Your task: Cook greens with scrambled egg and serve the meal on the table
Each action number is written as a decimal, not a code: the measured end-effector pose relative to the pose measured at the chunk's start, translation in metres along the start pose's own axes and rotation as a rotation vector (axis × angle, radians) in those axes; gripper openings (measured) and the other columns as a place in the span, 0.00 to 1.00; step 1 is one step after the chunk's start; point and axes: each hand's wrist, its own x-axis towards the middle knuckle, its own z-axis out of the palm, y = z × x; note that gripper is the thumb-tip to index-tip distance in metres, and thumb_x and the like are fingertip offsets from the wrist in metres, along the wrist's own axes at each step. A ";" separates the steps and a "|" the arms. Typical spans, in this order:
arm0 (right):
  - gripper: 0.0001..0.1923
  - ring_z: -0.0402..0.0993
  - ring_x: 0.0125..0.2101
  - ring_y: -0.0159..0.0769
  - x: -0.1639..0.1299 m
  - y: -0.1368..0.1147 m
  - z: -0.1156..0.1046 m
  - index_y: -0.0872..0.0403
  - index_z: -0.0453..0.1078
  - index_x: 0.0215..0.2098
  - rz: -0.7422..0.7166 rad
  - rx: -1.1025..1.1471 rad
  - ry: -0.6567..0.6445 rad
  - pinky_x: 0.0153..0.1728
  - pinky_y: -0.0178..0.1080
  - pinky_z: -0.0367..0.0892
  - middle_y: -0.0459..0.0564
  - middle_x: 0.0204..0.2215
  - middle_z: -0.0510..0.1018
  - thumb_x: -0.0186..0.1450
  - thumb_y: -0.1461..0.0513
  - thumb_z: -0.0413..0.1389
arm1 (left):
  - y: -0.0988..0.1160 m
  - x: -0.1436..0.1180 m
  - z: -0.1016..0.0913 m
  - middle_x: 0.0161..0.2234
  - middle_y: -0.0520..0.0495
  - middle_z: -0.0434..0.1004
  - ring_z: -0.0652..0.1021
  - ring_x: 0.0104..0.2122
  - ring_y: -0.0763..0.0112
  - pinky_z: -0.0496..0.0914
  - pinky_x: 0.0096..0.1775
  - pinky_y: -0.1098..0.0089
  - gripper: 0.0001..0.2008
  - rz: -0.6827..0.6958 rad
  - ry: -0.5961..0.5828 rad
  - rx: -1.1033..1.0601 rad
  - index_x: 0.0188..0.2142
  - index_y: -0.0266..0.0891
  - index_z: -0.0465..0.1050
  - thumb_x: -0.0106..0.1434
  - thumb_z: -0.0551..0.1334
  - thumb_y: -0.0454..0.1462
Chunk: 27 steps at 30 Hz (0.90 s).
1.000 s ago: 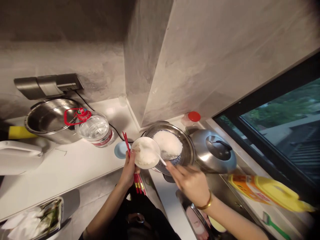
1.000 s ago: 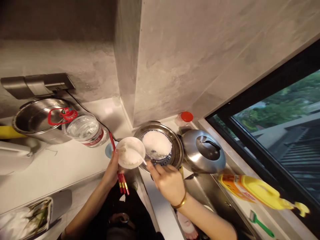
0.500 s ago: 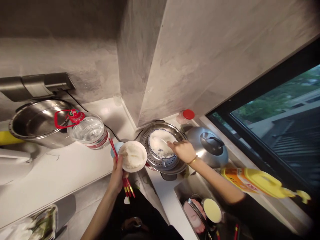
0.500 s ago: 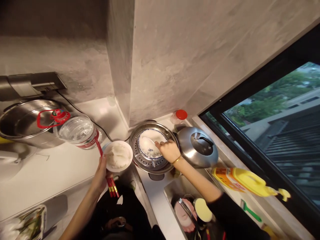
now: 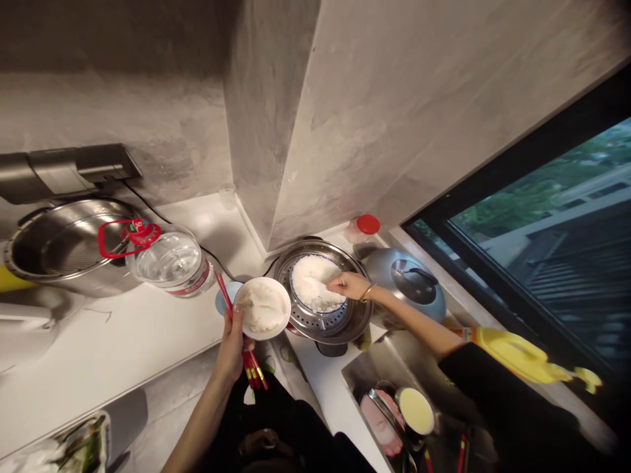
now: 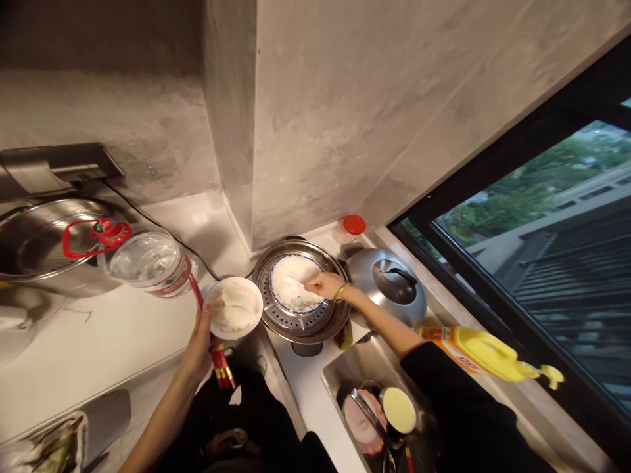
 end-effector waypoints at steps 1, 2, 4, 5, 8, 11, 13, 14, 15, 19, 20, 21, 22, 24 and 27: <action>0.23 0.46 0.17 0.25 0.002 0.004 -0.001 0.53 0.51 0.15 -0.007 0.069 -0.034 0.22 0.34 0.44 0.38 0.12 0.50 0.61 0.50 0.46 | 0.001 0.000 0.001 0.18 0.61 0.53 0.52 0.13 0.85 0.47 0.15 0.81 0.30 0.003 -0.005 -0.002 0.47 0.43 0.60 0.51 0.60 0.58; 0.23 0.45 0.17 0.24 0.004 0.007 -0.001 0.52 0.49 0.15 -0.015 0.111 -0.059 0.21 0.34 0.44 0.38 0.12 0.49 0.61 0.48 0.45 | 0.001 0.001 0.001 0.18 0.62 0.52 0.52 0.13 0.85 0.46 0.15 0.81 0.30 0.006 -0.011 -0.002 0.46 0.43 0.60 0.51 0.60 0.58; 0.24 0.45 0.17 0.24 0.006 0.011 -0.002 0.51 0.47 0.16 -0.030 0.166 -0.095 0.20 0.33 0.45 0.37 0.13 0.48 0.60 0.45 0.44 | 0.002 0.001 0.003 0.18 0.62 0.51 0.52 0.13 0.85 0.46 0.15 0.80 0.30 0.011 -0.012 0.001 0.46 0.44 0.60 0.51 0.60 0.58; 0.24 0.45 0.17 0.24 0.007 0.012 -0.002 0.51 0.46 0.16 -0.034 0.202 -0.110 0.20 0.33 0.45 0.36 0.13 0.47 0.60 0.44 0.43 | 0.003 0.002 0.003 0.18 0.62 0.51 0.52 0.13 0.85 0.47 0.15 0.80 0.29 0.013 -0.006 0.003 0.45 0.44 0.60 0.51 0.60 0.58; 0.26 0.44 0.17 0.23 0.007 0.015 -0.004 0.51 0.47 0.16 0.000 0.369 -0.141 0.18 0.32 0.43 0.35 0.13 0.47 0.57 0.42 0.47 | 0.004 0.003 0.005 0.18 0.62 0.52 0.53 0.13 0.84 0.48 0.15 0.80 0.27 0.011 0.006 0.020 0.43 0.44 0.59 0.51 0.60 0.58; 0.25 0.43 0.16 0.22 0.000 0.017 -0.010 0.53 0.54 0.17 0.088 0.535 -0.134 0.18 0.33 0.40 0.34 0.12 0.48 0.54 0.42 0.52 | 0.004 0.005 0.006 0.18 0.62 0.51 0.53 0.13 0.84 0.47 0.16 0.80 0.26 0.023 -0.006 0.035 0.41 0.44 0.58 0.52 0.60 0.57; 0.25 0.42 0.15 0.21 -0.009 0.016 -0.017 0.55 0.60 0.20 0.125 0.580 -0.087 0.17 0.33 0.38 0.33 0.11 0.49 0.54 0.42 0.52 | 0.004 0.006 0.009 0.17 0.63 0.51 0.53 0.13 0.84 0.47 0.16 0.80 0.26 0.030 -0.019 0.040 0.40 0.44 0.58 0.51 0.61 0.57; 0.25 0.42 0.14 0.21 -0.016 0.014 -0.022 0.56 0.63 0.23 0.131 0.594 -0.058 0.17 0.33 0.38 0.33 0.11 0.49 0.54 0.42 0.52 | 0.003 0.007 0.011 0.18 0.63 0.51 0.53 0.13 0.84 0.47 0.16 0.80 0.26 0.029 -0.029 0.041 0.40 0.44 0.57 0.51 0.61 0.57; 0.26 0.42 0.14 0.21 -0.023 0.011 -0.027 0.57 0.65 0.25 0.127 0.603 -0.026 0.17 0.32 0.38 0.33 0.11 0.50 0.54 0.42 0.52 | 0.003 0.007 0.014 0.18 0.63 0.52 0.53 0.13 0.85 0.47 0.16 0.80 0.26 0.026 -0.042 0.041 0.41 0.45 0.57 0.51 0.61 0.57; 0.26 0.43 0.14 0.22 -0.052 -0.020 -0.042 0.58 0.68 0.26 0.048 0.567 0.143 0.17 0.32 0.40 0.35 0.10 0.52 0.58 0.43 0.50 | -0.002 0.009 0.030 0.17 0.63 0.51 0.52 0.13 0.85 0.46 0.16 0.80 0.26 0.001 -0.086 -0.002 0.40 0.44 0.56 0.52 0.60 0.57; 0.26 0.45 0.14 0.22 -0.059 -0.032 -0.042 0.58 0.68 0.24 0.024 0.536 0.197 0.17 0.31 0.43 0.36 0.10 0.54 0.59 0.43 0.48 | -0.003 0.009 0.034 0.17 0.63 0.51 0.51 0.13 0.85 0.46 0.16 0.80 0.26 -0.005 -0.096 -0.023 0.40 0.44 0.55 0.52 0.60 0.57; 0.26 0.47 0.14 0.23 -0.065 -0.045 -0.038 0.57 0.68 0.23 0.004 0.492 0.258 0.17 0.31 0.46 0.37 0.10 0.56 0.61 0.44 0.47 | -0.004 0.009 0.039 0.17 0.63 0.51 0.51 0.13 0.85 0.45 0.16 0.80 0.26 -0.009 -0.108 -0.044 0.40 0.44 0.55 0.52 0.60 0.57; 0.26 0.51 0.14 0.24 -0.070 -0.058 -0.031 0.57 0.69 0.23 -0.013 0.426 0.330 0.18 0.32 0.49 0.39 0.11 0.59 0.63 0.46 0.46 | -0.005 0.008 0.044 0.17 0.63 0.51 0.50 0.13 0.86 0.45 0.16 0.80 0.26 -0.013 -0.124 -0.062 0.39 0.44 0.55 0.52 0.60 0.57; 0.23 0.60 0.17 0.28 -0.078 -0.083 -0.008 0.57 0.73 0.28 -0.031 0.207 0.509 0.21 0.33 0.56 0.45 0.15 0.69 0.66 0.50 0.45 | -0.006 0.005 0.052 0.17 0.63 0.51 0.50 0.14 0.86 0.46 0.16 0.80 0.25 -0.017 -0.152 -0.082 0.39 0.43 0.55 0.53 0.60 0.56; 0.15 0.65 0.19 0.30 -0.085 -0.110 0.035 0.55 0.74 0.43 -0.038 -0.322 0.749 0.24 0.34 0.58 0.48 0.20 0.74 0.66 0.62 0.46 | -0.006 0.000 0.060 0.18 0.62 0.54 0.51 0.14 0.86 0.46 0.16 0.80 0.26 -0.020 -0.150 -0.068 0.40 0.43 0.56 0.52 0.60 0.57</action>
